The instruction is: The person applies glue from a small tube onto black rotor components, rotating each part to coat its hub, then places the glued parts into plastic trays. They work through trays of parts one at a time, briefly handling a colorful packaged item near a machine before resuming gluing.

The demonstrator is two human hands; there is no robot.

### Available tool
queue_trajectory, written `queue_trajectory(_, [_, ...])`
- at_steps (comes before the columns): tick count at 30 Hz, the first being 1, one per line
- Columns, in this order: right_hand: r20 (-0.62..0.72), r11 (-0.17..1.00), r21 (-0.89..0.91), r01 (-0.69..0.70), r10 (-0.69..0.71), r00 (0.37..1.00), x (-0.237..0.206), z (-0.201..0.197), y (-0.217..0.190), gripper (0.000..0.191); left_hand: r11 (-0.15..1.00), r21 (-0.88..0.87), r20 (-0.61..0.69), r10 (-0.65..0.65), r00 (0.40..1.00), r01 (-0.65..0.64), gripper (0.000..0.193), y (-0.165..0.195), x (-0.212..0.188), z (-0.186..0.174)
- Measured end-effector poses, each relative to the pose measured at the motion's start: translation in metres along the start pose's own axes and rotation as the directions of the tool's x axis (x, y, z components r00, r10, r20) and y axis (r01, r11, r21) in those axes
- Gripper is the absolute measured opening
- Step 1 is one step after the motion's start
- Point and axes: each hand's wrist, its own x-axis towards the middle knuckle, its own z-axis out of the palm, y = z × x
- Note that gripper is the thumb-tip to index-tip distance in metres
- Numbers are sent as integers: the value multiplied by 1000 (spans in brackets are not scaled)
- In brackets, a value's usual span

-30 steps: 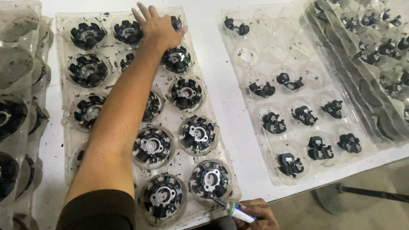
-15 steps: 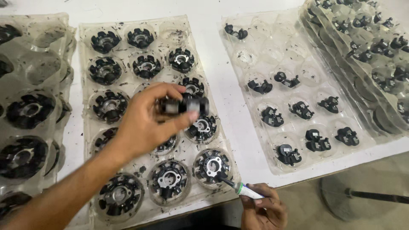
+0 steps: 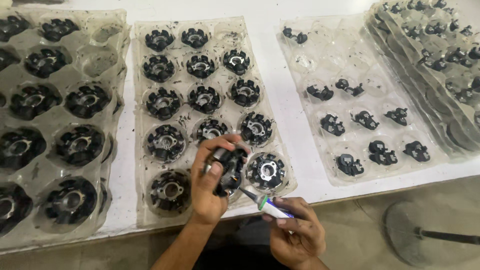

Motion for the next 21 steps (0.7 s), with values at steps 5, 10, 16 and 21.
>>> queue_trajectory(5, [79, 989, -118, 85, -76, 994, 10, -8, -23, 40, 966, 230, 91, 102, 991, -121, 35, 8, -25, 9])
queue_trajectory(10, [153, 974, -220, 50, -16, 988, 7, -14, -41, 39, 959, 234, 83, 141, 987, -157, 33, 14, -37, 9])
queue_trajectory(16, [138, 979, -167, 119, -96, 986, 4, -9, -39, 35, 937, 296, 96, 163, 982, -184, 38, 20, -45, 10])
queue_trajectory(21, [91, 957, -232, 175, -158, 983, 1, 0, -38, 34, 889, 396, 141, 188, 972, -230, 33, 20, -44, 7])
